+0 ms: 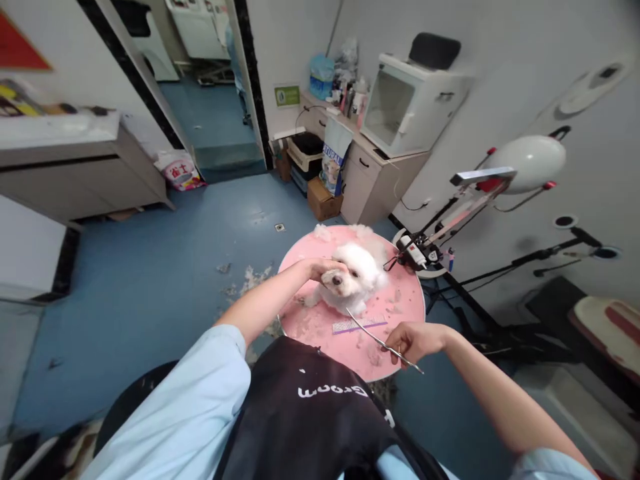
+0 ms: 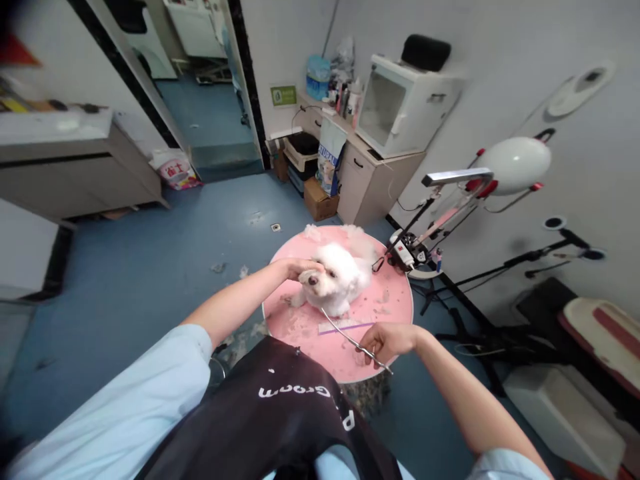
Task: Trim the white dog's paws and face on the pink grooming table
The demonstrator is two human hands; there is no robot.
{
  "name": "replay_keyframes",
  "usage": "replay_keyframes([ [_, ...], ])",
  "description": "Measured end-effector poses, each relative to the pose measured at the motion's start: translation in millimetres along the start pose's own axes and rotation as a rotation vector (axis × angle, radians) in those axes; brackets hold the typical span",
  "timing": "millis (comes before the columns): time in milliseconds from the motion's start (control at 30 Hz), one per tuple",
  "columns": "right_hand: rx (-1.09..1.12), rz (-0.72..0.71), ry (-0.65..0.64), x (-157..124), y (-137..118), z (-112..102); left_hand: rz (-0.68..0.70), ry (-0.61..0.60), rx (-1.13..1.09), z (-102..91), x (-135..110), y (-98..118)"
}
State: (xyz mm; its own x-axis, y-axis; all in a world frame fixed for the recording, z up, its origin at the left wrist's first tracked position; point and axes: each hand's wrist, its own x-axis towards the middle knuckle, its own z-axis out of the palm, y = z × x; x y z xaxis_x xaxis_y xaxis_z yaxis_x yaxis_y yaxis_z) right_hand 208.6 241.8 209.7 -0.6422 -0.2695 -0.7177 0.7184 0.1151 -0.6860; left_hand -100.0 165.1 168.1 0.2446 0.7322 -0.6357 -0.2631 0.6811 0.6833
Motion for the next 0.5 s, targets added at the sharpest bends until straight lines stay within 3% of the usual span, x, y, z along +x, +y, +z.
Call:
replay_keyframes([
  [267,-0.069,0.015,-0.102,13,-22,-64,0.007,-0.067,0.004,-10.7,4,8],
  [500,-0.097,-0.024,-0.144,28,-39,-78,0.019,-0.156,0.007,-15.3,-2,13],
])
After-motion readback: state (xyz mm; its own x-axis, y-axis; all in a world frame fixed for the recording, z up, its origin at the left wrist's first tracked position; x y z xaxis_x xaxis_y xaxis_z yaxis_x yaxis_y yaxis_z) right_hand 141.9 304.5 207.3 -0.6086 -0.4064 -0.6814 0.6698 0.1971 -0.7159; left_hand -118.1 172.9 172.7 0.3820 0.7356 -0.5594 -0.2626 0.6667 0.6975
